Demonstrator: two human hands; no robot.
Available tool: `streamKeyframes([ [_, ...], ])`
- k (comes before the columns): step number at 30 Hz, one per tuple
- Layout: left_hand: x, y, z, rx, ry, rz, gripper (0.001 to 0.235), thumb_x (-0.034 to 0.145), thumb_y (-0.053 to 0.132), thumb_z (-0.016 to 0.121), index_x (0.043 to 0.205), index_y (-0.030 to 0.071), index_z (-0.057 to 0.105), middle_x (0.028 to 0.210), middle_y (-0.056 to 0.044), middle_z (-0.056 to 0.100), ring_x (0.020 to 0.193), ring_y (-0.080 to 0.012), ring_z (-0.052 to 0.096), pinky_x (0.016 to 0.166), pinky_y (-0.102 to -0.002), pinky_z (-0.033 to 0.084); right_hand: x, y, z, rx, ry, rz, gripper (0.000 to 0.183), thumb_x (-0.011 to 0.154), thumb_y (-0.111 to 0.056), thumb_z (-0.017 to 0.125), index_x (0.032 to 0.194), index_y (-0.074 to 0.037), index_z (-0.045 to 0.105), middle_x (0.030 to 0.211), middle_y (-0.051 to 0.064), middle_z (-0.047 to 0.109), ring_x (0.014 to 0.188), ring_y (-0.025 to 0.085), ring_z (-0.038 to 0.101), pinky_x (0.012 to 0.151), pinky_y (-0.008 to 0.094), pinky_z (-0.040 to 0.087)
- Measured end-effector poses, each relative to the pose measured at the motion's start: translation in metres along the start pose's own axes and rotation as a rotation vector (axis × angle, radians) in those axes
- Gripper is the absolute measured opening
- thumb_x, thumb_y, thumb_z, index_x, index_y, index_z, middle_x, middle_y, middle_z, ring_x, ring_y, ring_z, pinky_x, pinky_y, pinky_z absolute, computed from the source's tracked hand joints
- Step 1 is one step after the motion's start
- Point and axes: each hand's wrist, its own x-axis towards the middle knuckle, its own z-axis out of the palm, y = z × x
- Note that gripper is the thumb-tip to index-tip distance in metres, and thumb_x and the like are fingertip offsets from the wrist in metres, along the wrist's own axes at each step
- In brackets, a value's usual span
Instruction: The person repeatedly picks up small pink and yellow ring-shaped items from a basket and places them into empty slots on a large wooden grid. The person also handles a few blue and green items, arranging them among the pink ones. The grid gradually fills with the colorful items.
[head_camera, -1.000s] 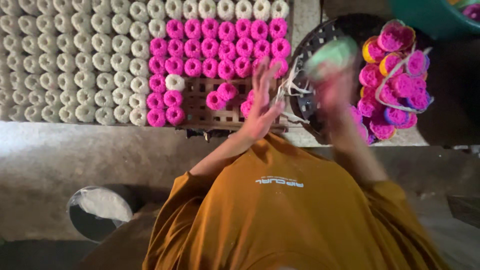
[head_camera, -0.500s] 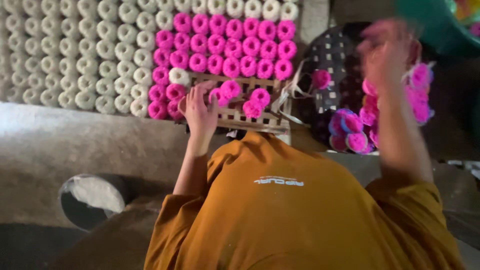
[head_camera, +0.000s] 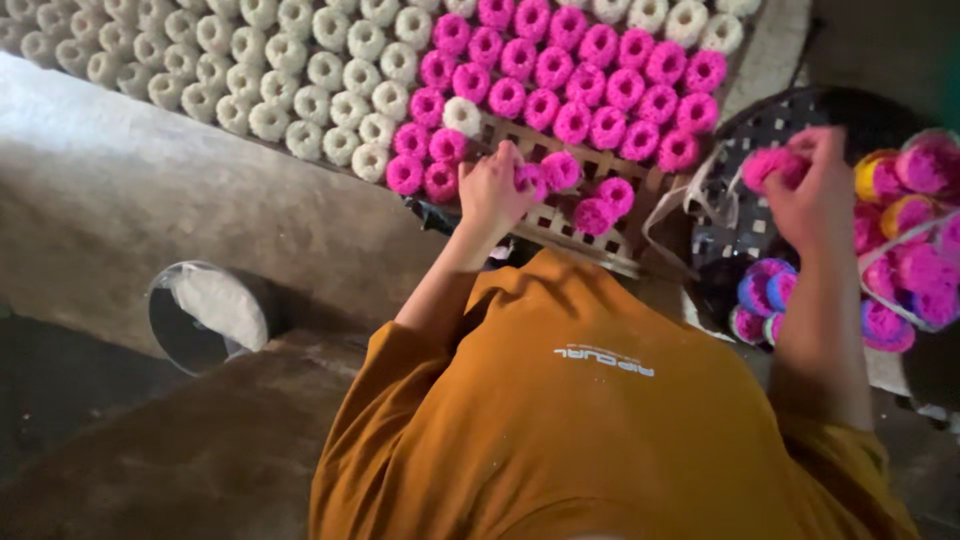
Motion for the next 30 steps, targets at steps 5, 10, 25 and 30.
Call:
streamKeyframes([
  [5, 0.026, -0.019, -0.023, 0.02, 0.22, 0.1, 0.029, 0.082, 0.02, 0.071, 0.108, 0.015, 0.06, 0.09, -0.004, 0.07, 0.097, -0.0262, 0.066, 0.094, -0.05, 0.04, 0.039, -0.079, 0.071, 0.521, -0.111, -0.021, 0.037, 0.1, -0.007, 0.071, 0.13, -0.006, 0.05, 0.118, 0.012, 0.058, 0.108, 0.021, 0.064, 0.094, 0.034, 0.055],
  [10, 0.053, -0.04, -0.027, 0.195, 0.204, 0.219, 0.03, 0.078, 0.019, 0.074, 0.105, 0.013, 0.063, 0.099, -0.005, 0.07, 0.112, -0.0277, 0.059, 0.094, -0.048, 0.041, 0.077, -0.164, 0.177, 0.449, -0.297, -0.049, 0.031, 0.095, -0.01, 0.07, 0.118, -0.009, 0.05, 0.112, 0.011, 0.063, 0.104, 0.024, 0.068, 0.09, 0.036, 0.061],
  [25, 0.066, -0.049, -0.043, 0.087, 0.186, 0.211, 0.014, 0.091, 0.024, 0.071, 0.104, 0.018, 0.073, 0.107, -0.003, 0.065, 0.109, -0.0275, 0.057, 0.092, -0.045, 0.045, 0.073, -0.212, 0.2, -0.001, -0.133, -0.322, 0.021, 0.1, -0.01, 0.073, 0.117, -0.001, 0.066, 0.121, 0.025, 0.066, 0.1, 0.042, 0.065, 0.082, 0.048, 0.053],
  [30, 0.05, -0.037, -0.033, 0.077, 0.183, 0.388, 0.021, 0.088, 0.022, 0.07, 0.108, 0.019, 0.074, 0.113, -0.002, 0.064, 0.111, -0.0256, 0.056, 0.102, -0.046, 0.042, 0.066, -0.192, 0.154, -0.074, -0.189, -0.183, 0.019, 0.101, -0.014, 0.07, 0.118, -0.005, 0.073, 0.112, 0.013, 0.068, 0.099, 0.03, 0.067, 0.086, 0.042, 0.055],
])
